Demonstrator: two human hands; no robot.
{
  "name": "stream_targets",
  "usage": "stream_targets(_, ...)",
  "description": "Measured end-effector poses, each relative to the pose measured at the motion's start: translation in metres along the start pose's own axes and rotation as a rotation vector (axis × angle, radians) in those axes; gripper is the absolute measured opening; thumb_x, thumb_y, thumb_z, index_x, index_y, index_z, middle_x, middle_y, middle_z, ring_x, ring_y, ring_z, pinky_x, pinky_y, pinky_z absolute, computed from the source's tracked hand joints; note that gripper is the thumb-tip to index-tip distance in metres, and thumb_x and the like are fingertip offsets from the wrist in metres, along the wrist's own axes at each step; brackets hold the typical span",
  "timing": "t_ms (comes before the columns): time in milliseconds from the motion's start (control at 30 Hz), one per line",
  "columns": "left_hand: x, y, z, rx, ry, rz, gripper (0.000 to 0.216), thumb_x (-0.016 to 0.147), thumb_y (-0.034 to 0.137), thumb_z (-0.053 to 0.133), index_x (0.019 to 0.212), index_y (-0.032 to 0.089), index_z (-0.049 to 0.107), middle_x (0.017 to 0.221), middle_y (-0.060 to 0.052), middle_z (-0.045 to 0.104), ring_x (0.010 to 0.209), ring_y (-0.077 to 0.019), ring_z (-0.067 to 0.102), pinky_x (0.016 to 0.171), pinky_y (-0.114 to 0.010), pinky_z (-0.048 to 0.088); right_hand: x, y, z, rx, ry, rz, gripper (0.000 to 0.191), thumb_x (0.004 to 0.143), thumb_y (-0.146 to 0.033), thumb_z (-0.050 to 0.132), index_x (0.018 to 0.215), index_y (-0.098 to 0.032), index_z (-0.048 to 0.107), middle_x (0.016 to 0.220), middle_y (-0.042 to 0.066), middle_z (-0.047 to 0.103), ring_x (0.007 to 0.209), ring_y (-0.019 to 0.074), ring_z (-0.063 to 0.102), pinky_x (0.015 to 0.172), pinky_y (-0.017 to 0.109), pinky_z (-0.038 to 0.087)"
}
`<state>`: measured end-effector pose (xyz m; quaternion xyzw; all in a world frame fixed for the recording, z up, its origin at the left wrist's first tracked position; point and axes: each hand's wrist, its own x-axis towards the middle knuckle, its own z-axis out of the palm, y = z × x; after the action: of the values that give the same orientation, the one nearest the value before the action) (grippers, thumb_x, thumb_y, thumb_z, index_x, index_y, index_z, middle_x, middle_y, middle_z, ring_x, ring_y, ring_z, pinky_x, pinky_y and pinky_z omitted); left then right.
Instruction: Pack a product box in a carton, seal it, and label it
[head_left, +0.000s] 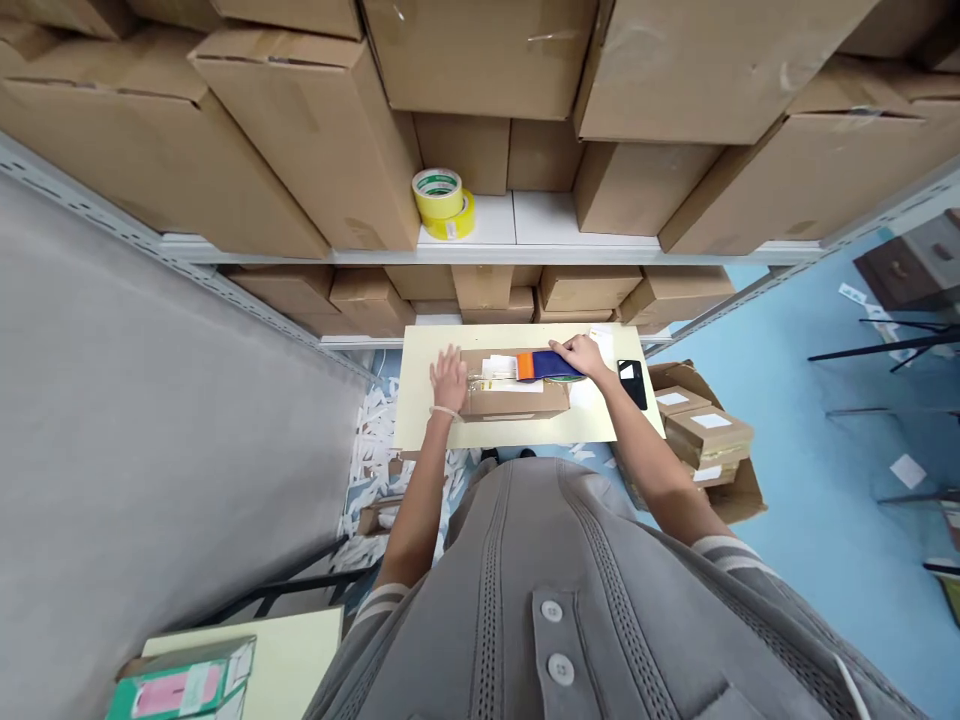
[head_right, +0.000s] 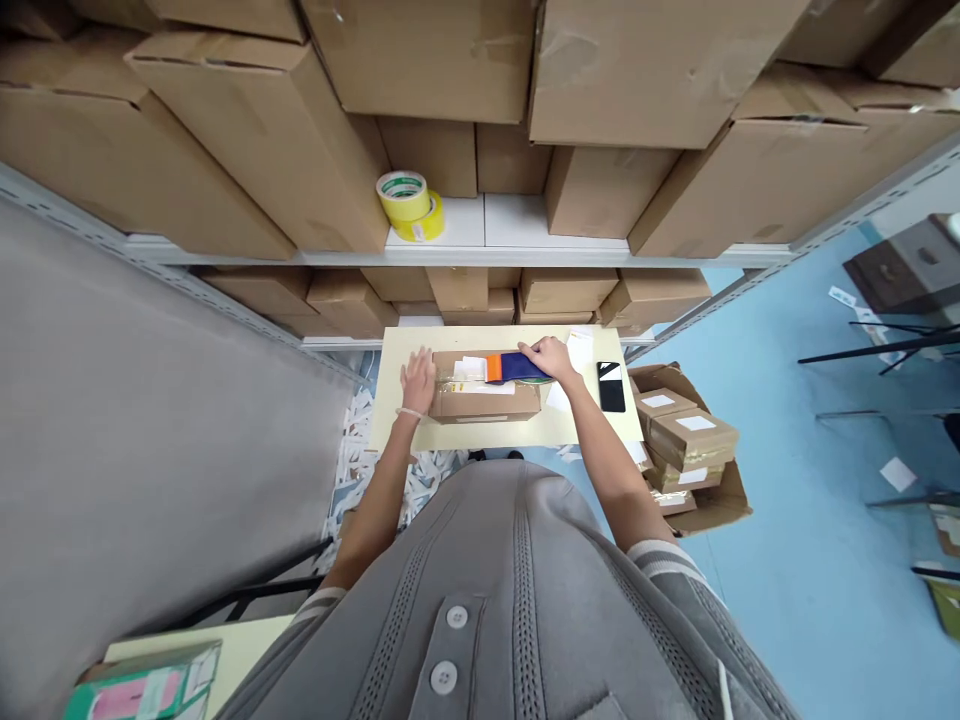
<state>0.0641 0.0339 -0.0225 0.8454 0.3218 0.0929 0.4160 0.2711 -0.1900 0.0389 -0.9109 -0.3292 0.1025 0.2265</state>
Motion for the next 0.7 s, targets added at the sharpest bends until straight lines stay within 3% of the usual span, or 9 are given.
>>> stream_targets(67,-0.002,0.016,0.007,0.099,-0.078,0.251,0.054,0.097,0.038,0.028,0.147,0.024,0.042,0.158,-0.003,0.034,0.151,-0.0198,0.013,0.121,-0.044,-0.008,0.004,-0.003,-0.005,-0.029,-0.005,-0.004,0.072,0.088,-0.073,0.032,0.041,-0.02,0.044,0.045,0.004,0.047,0.052,0.0159,0.046,0.056,0.03,0.026)
stream_targets(100,-0.005,0.022,0.011,0.136,-0.106,0.299,0.053,0.097,0.037,0.029,0.147,0.023,0.043,0.157,-0.003,0.035,0.15,-0.0207,0.014,0.121,-0.044,-0.009,0.005,-0.005,-0.008,-0.043,-0.002,-0.006,0.072,0.088,-0.072,0.032,0.041,-0.02,0.046,0.046,0.005,0.047,0.053,0.0163,0.047,0.056,0.03,0.025)
stream_targets(233,-0.015,0.029,0.024,0.222,-0.081,0.247,0.054,0.097,0.033,0.029,0.149,0.023,0.04,0.159,-0.004,0.032,0.151,-0.0214,0.012,0.122,-0.047,-0.008,0.005,-0.014,-0.017,-0.096,0.011,-0.018,0.071,0.09,-0.069,0.034,0.044,-0.019,0.056,0.048,0.006,0.051,0.059,0.0192,0.053,0.058,0.03,0.024)
stream_targets(433,-0.013,0.025,0.025,0.256,-0.077,0.213,0.054,0.097,0.031,0.026,0.15,0.025,0.036,0.159,-0.002,0.031,0.151,-0.0208,0.012,0.122,-0.047,-0.009,-0.003,-0.018,-0.027,-0.152,-0.017,-0.028,0.072,0.092,-0.068,0.033,0.048,-0.018,0.062,0.05,0.007,0.055,0.06,0.019,0.054,0.058,0.03,0.022)
stream_targets(533,-0.011,0.025,0.026,0.269,-0.07,0.198,0.055,0.098,0.031,0.025,0.151,0.024,0.036,0.159,-0.002,0.031,0.151,-0.0205,0.011,0.122,-0.047,-0.009,-0.01,0.007,-0.049,-0.2,0.005,0.009,0.075,0.092,-0.069,0.031,0.051,-0.016,0.064,0.052,0.009,0.057,0.06,0.0195,0.055,0.058,0.031,0.022)
stream_targets(700,-0.012,0.024,0.026,0.247,-0.076,0.199,0.055,0.097,0.031,0.025,0.151,0.025,0.036,0.159,-0.003,0.03,0.151,-0.0224,0.011,0.122,-0.05,-0.006,-0.035,0.088,-0.098,-0.361,0.051,0.122,0.079,0.093,-0.07,0.025,0.058,-0.014,0.069,0.057,0.012,0.062,0.064,0.0212,0.058,0.058,0.031,0.024)
